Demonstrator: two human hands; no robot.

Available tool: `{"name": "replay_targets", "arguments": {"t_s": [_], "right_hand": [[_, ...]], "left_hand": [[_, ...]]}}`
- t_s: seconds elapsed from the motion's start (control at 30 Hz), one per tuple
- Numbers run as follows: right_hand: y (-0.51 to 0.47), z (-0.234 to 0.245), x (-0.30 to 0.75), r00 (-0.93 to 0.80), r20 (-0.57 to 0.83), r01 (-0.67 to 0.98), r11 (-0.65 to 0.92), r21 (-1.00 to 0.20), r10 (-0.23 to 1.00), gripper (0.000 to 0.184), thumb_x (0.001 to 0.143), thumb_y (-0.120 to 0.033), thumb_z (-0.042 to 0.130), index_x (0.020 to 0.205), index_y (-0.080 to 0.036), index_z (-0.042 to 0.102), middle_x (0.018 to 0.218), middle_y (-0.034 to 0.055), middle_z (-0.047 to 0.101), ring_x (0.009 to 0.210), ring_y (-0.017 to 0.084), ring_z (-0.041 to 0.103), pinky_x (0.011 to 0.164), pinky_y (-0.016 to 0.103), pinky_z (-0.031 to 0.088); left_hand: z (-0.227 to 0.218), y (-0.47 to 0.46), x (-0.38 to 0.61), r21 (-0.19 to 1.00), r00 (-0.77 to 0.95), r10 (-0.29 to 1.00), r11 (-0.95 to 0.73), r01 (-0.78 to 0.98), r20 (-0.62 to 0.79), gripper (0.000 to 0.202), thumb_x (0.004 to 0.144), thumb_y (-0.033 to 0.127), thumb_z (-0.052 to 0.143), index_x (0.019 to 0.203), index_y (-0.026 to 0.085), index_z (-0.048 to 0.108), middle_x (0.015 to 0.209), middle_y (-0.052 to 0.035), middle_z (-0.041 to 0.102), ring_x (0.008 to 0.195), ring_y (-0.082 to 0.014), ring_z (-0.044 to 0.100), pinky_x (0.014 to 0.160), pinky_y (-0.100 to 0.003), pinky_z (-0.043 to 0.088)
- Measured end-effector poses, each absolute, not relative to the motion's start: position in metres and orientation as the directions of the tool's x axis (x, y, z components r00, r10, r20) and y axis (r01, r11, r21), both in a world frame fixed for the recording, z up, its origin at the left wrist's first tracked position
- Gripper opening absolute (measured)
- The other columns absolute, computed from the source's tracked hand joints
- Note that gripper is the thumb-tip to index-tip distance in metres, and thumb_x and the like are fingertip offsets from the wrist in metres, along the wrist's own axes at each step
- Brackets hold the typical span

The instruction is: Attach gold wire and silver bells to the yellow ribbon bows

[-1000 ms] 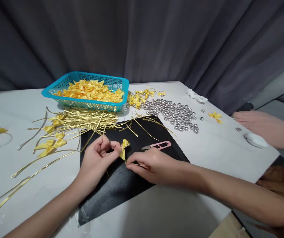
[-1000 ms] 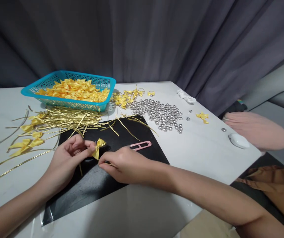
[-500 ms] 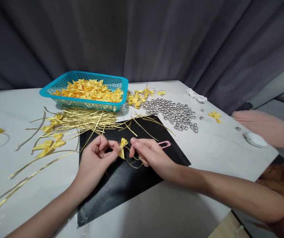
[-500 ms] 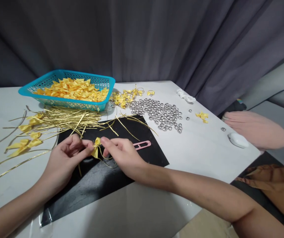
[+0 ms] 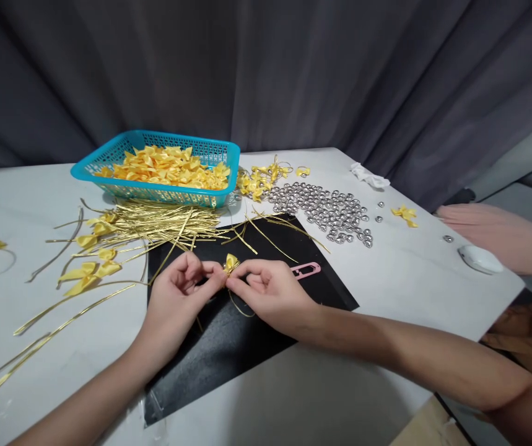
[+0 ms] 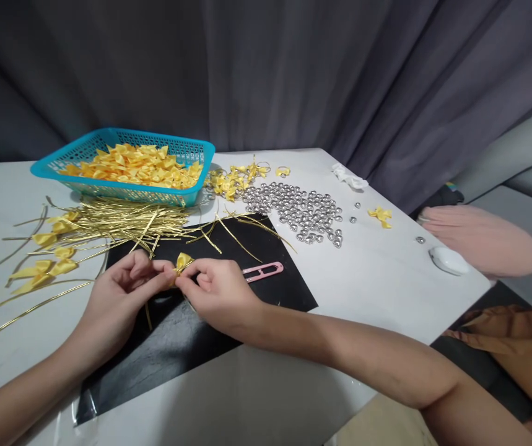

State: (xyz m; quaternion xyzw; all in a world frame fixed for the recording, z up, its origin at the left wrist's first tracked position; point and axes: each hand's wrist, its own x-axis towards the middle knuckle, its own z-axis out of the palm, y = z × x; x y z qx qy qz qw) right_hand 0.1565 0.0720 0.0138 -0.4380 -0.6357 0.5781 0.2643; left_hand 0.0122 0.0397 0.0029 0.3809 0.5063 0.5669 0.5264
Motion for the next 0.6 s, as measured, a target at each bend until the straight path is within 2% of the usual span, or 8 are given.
{"name": "replay_targets", "arguments": {"t_s": [0.13, 0.27, 0.37, 0.6], "right_hand": [[0.073, 0.0115, 0.1579, -0.507, -0.121, 0.307, 0.047, -0.95, 0.853, 0.019, 0.081, -0.026, 0.051, 0.069, -0.012, 0.055, 0.047, -0.0071, 0.029, 0.044, 0.003, 0.022, 0.04, 0.018, 0.013], [0.0764, 0.0084, 0.16, -0.543, -0.065, 0.259, 0.093, -0.961, 0.837, 0.018, 0.082, -0.025, 0.049, 0.071, -0.012, 0.054, 0.051, -0.0058, 0.032, 0.046, 0.004, 0.026, 0.041, 0.018, 0.017], [0.0785, 0.0089, 0.1615, -0.561, -0.051, 0.262, 0.119, -0.958, 0.826, 0.018, 0.083, -0.023, 0.049, 0.07, -0.012, 0.055, 0.053, -0.0052, 0.035, 0.047, 0.004, 0.028, 0.042, 0.017, 0.019], [0.0801, 0.0108, 0.163, -0.567, -0.028, 0.284, 0.164, -0.945, 0.823, 0.019, 0.083, -0.021, 0.049, 0.067, -0.012, 0.053, 0.05, -0.0061, 0.034, 0.045, 0.003, 0.027, 0.043, 0.017, 0.02]], "left_hand": [[0.0021, 0.0397, 0.0115, 0.97, -0.152, 0.981, 0.085, -0.23, -0.122, 0.041, 0.067, 0.019, 0.074, 0.06, 0.019, 0.033, 0.066, 0.0046, 0.067, 0.065, -0.0063, 0.058, 0.064, -0.015, 0.045], [0.0013, 0.0408, 0.0113, 0.962, -0.167, 0.968, 0.144, -0.232, -0.185, 0.023, 0.061, 0.024, 0.079, 0.071, 0.018, 0.058, 0.069, 0.0039, 0.07, 0.067, -0.0073, 0.062, 0.067, -0.014, 0.047], [0.0009, 0.0418, 0.0102, 0.958, -0.14, 0.962, 0.203, -0.203, -0.234, 0.025, 0.06, 0.028, 0.08, 0.08, 0.018, 0.071, 0.077, 0.0004, 0.073, 0.074, -0.0102, 0.065, 0.071, -0.016, 0.049], [0.0011, 0.044, 0.0065, 0.972, -0.103, 0.971, 0.202, -0.123, -0.215, 0.018, 0.062, 0.031, 0.078, 0.077, 0.023, 0.075, 0.081, 0.0, 0.075, 0.078, -0.0124, 0.067, 0.072, -0.016, 0.051]]}}
